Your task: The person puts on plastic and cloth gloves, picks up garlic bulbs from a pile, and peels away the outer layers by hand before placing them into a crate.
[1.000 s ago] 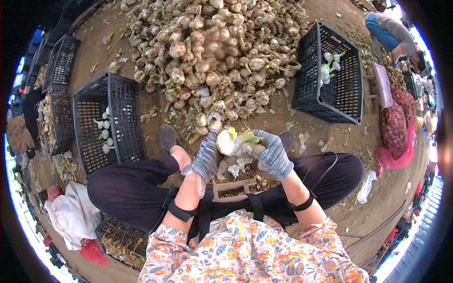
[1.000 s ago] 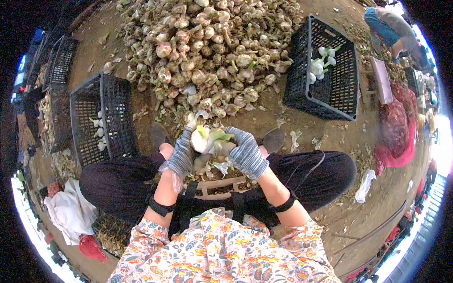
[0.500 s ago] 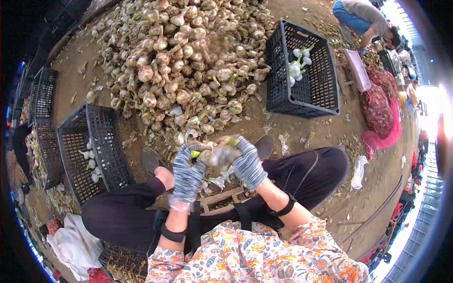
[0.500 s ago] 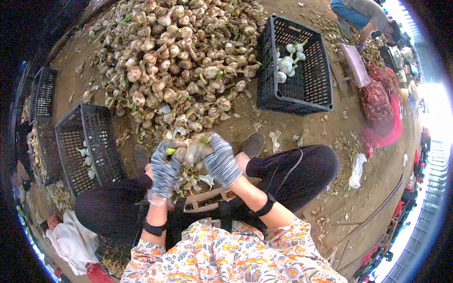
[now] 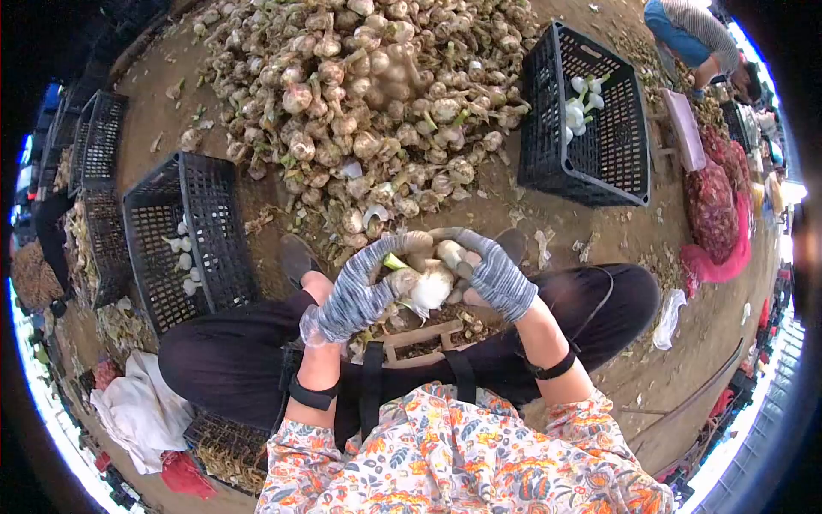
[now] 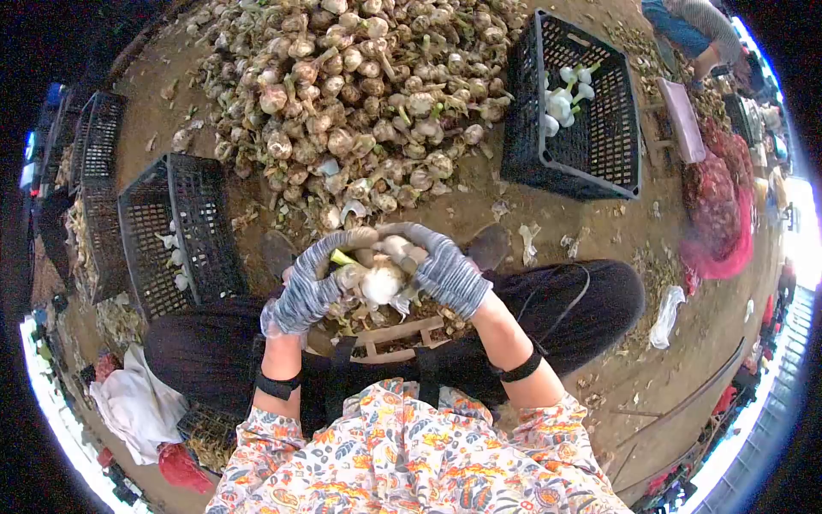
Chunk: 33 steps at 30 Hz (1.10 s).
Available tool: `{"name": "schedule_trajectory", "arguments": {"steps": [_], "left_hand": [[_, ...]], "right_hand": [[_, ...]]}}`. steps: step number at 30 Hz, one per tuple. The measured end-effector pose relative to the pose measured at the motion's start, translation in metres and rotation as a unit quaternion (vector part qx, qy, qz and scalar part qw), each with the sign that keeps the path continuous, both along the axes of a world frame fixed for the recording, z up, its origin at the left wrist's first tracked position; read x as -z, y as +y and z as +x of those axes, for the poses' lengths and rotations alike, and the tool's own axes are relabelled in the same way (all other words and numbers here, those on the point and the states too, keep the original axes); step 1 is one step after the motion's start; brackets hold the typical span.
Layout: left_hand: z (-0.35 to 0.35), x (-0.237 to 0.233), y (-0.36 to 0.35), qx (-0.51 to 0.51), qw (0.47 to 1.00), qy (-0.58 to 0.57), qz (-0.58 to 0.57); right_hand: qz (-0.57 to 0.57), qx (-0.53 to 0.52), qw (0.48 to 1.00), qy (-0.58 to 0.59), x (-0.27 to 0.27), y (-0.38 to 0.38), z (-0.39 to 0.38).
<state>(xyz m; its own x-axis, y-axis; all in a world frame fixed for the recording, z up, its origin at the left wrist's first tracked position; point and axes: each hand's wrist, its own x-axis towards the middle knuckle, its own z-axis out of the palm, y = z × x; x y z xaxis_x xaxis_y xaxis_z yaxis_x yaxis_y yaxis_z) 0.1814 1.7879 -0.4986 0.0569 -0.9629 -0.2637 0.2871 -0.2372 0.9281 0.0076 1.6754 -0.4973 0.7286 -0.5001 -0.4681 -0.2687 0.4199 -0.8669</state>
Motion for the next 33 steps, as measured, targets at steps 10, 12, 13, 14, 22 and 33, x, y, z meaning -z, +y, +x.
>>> {"name": "schedule_trajectory", "arguments": {"steps": [10, 12, 13, 14, 22, 33], "left_hand": [[-0.018, 0.032, 0.007, -0.15, 0.979, -0.133, -0.019], [-0.015, 0.035, 0.008, -0.152, 0.957, -0.24, -0.059], [-0.011, 0.035, 0.008, -0.154, 0.957, -0.241, -0.056], [-0.007, 0.033, 0.006, -0.156, 0.957, -0.24, -0.052], [-0.015, 0.016, 0.001, -0.179, 0.948, -0.253, -0.069], [-0.024, 0.011, 0.0, -0.199, 0.917, -0.334, -0.085]], "right_hand": [[-0.001, 0.051, 0.998, -0.037, 0.034, 0.021, 0.006], [0.028, 0.024, 0.999, -0.026, 0.008, 0.016, 0.008], [0.056, 0.022, 0.998, -0.031, -0.002, 0.011, 0.007], [0.064, 0.017, 0.997, -0.045, -0.002, 0.009, 0.004], [-0.116, 0.012, 0.993, 0.016, 0.018, 0.019, 0.011], [-0.218, 0.051, 0.973, 0.056, 0.01, 0.028, 0.017]]}}
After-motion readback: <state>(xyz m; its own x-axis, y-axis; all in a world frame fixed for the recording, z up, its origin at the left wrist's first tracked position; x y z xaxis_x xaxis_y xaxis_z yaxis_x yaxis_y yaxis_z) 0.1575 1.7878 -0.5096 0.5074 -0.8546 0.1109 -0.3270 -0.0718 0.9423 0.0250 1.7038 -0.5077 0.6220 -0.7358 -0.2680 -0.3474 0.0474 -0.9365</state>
